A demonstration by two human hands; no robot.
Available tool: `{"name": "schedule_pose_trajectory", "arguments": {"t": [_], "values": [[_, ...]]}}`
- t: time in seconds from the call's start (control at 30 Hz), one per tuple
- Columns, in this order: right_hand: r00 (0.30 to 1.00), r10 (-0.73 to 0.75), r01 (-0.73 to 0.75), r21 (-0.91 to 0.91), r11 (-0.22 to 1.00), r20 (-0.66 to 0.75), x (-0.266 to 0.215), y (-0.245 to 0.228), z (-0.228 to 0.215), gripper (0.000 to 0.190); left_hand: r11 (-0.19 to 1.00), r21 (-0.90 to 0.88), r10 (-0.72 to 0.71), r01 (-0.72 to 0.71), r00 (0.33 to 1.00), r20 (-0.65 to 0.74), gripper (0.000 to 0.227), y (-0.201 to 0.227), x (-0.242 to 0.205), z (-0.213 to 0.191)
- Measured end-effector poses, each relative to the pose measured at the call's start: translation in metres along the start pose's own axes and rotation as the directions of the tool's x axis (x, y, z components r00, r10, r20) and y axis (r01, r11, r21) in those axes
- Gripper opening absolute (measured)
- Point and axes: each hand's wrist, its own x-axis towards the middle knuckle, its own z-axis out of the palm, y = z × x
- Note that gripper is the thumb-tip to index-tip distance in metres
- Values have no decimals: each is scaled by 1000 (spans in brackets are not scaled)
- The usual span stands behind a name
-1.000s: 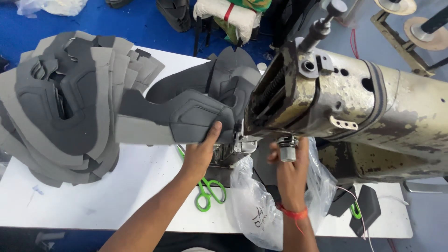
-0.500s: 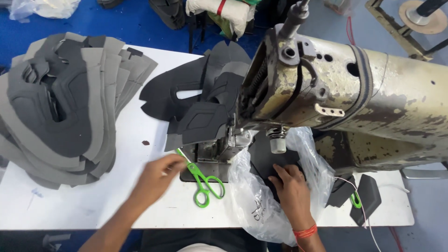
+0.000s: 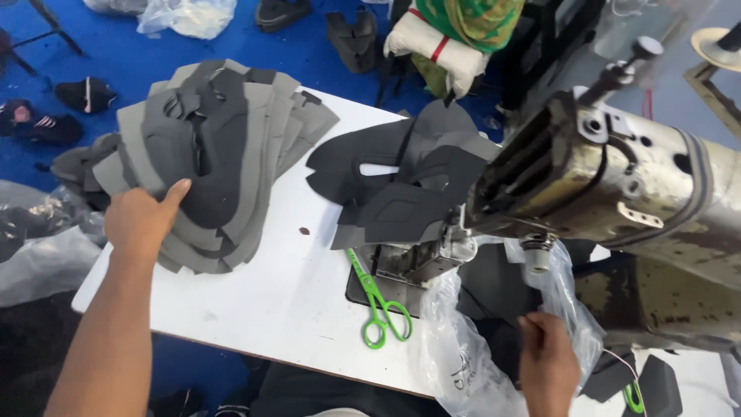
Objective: The person sews gray and black fabric pieces together using a sewing machine. They align the parts, guide them through the machine, and then use green scissors to cut the thread after each piece is completed.
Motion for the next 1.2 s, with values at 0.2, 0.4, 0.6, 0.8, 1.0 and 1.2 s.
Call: {"name": "schedule_pose_trajectory", "arguments": {"t": [0.2,0.4,0.6,0.8,1.0,1.2], "values": [[965,257,-252,428,868,47,-13,45,1,20,998,-62,-28,25,998,-56,90,26,15,-5],[913,354,-408,458,790,203,-10,28,-1,40,993,60,-103,97,990,95,114,22,56,18],[897,402,-434,550,713,186,-7,-11,-18,23,990,-6,-138,137,990,-29,135,31,54,10],[870,405,-486,626,610,280,-13,5,-16,23,969,-128,-217,212,976,-20,114,19,69,32],[827,326,-560,618,552,458,-31,16,-3,31,974,-50,-214,222,967,137,101,9,81,24],[801,84,-488,566,664,592,-62,34,13,27,980,-43,-198,194,959,-205,105,23,63,12]]}}
